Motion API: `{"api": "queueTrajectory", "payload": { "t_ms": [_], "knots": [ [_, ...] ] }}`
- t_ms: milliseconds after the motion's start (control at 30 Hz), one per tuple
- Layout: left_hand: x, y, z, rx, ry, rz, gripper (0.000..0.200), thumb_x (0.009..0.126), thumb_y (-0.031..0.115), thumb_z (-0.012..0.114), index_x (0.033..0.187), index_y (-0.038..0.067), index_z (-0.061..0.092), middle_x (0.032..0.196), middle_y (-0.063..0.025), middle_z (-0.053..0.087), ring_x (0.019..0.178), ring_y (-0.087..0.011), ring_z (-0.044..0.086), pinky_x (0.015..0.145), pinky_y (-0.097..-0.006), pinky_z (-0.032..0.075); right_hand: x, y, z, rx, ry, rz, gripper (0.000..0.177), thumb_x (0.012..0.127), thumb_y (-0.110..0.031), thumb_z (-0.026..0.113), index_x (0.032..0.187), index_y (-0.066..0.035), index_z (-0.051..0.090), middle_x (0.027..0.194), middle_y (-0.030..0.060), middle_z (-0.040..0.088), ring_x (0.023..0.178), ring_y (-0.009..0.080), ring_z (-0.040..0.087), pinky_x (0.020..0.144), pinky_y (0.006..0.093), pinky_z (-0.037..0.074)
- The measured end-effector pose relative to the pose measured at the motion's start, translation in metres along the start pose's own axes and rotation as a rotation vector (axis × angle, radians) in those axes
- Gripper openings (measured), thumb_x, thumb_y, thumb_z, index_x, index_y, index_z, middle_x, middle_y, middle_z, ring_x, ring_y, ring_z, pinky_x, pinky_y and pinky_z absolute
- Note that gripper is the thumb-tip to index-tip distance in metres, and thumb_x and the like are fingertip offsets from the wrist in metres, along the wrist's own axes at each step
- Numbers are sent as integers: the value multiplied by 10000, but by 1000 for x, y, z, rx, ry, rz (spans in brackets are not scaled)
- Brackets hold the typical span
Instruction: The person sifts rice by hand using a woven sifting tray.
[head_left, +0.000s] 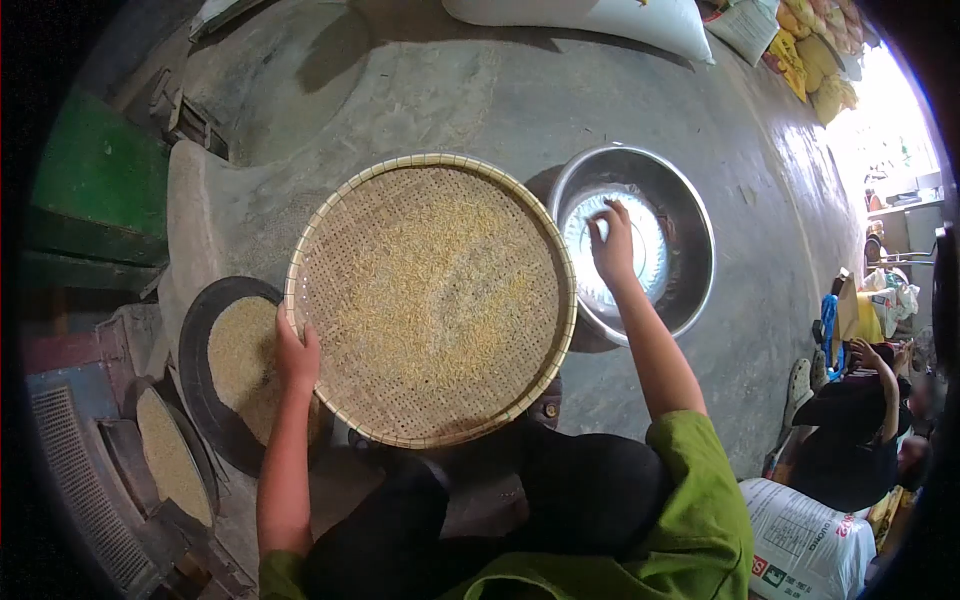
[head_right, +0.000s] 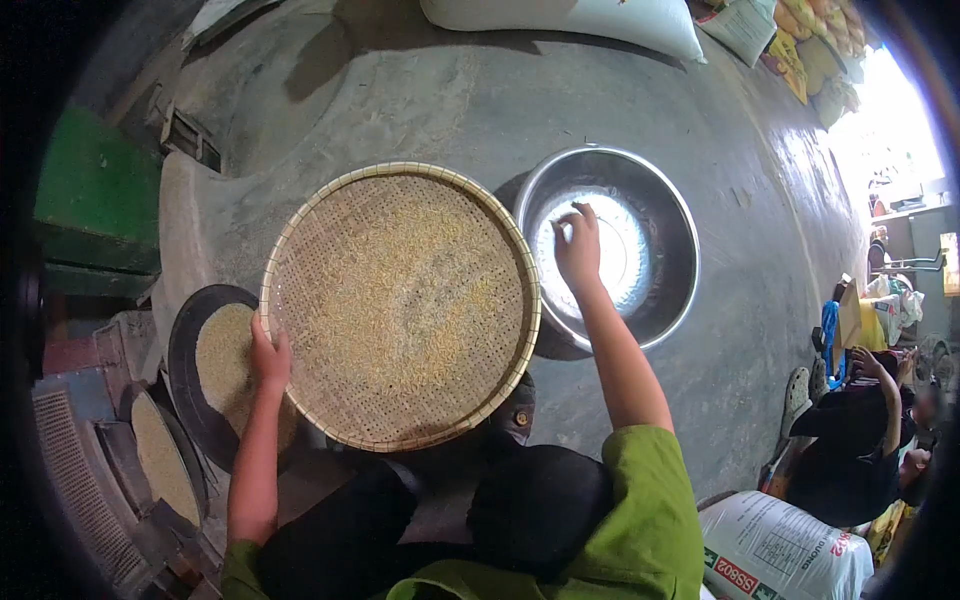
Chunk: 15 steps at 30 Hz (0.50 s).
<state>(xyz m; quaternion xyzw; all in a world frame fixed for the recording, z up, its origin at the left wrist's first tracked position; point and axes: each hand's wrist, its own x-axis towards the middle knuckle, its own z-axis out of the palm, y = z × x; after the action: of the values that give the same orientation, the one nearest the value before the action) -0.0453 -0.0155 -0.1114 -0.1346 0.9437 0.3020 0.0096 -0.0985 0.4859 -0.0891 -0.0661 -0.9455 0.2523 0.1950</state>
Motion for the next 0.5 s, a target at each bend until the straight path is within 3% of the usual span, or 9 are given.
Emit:
{"api": "queueTrajectory", "payload": {
  "t_ms": [67, 100, 167, 200, 267, 333, 400, 500],
  "knots": [
    [-1, -2, -1, -6, 29, 29, 580, 826, 158, 517, 1334, 25, 273, 1219, -257, 471, 1097, -382, 490, 903, -414, 399, -24, 42, 4, -54, -45, 111, 76, 770, -96, 614, 775, -28, 579, 998, 196, 587, 989, 339, 543, 852, 408, 420],
    [-2, 5, -5, -11, 12, 29, 576, 832, 162, 511, 1336, 22, 269, 1218, -257, 473, 1099, -381, 489, 905, -413, 399, -35, 57, 4, -51, -45, 109, 76, 770, -96, 614, 775, -28, 579, 998, 196, 587, 989, 339, 543, 852, 408, 420],
    [-3, 11, -7, -23, 3, 24, 573, 838, 165, 505, 1337, 19, 265, 1216, -256, 475, 1101, -379, 489, 907, -411, 398, -48, 77, 4, -78, -403, 384, 104, 786, -110, 606, 818, -14, 631, 846, 155, 637, 860, 274, 603, 781, 358, 457],
    [-5, 12, -7, -17, 14, 31, 562, 845, 167, 506, 1335, 35, 266, 1188, -249, 500, 1080, -375, 508, 892, -405, 408, -51, 82, 7, -80, -405, 379, 104, 786, -110, 606, 818, -14, 631, 846, 155, 637, 860, 274, 603, 781, 358, 457],
    [-4, 8, -6, -8, 34, 46, 551, 852, 168, 507, 1334, 51, 266, 1159, -242, 526, 1060, -371, 526, 876, -398, 418, -46, 71, 7, 403, -247, 618, 168, 814, -135, 595, 890, -1, 661, 810, 121, 655, 783, 201, 609, 730, 310, 466],
    [-2, 1, -2, 15, 80, 113, 555, 853, 168, 507, 1338, 62, 261, 1150, -242, 533, 1053, -367, 532, 864, -400, 423, -32, 52, 4, 441, -220, 592, 228, 821, -174, 614, 945, 12, 657, 830, 107, 658, 796, 152, 591, 737, 278, 456],
    [-3, 7, -4, 0, 48, 72, 556, 853, 170, 501, 1337, 41, 260, 1161, -247, 521, 1053, -374, 528, 864, -406, 424, -14, 25, 2, 511, -188, 468, 245, 826, -193, 613, 951, 16, 648, 868, 110, 659, 849, 170, 597, 778, 285, 451],
    [-4, 14, -9, 10, -7, 24, 561, 854, 177, 493, 1338, 24, 254, 1175, -254, 506, 1052, -384, 522, 865, -416, 422, 1, -13, 6, 454, -211, 104, 199, 813, -186, 612, 935, -33, 650, 1042, 125, 609, 1017, 253, 551, 870, 332, 425]
  ]
}}
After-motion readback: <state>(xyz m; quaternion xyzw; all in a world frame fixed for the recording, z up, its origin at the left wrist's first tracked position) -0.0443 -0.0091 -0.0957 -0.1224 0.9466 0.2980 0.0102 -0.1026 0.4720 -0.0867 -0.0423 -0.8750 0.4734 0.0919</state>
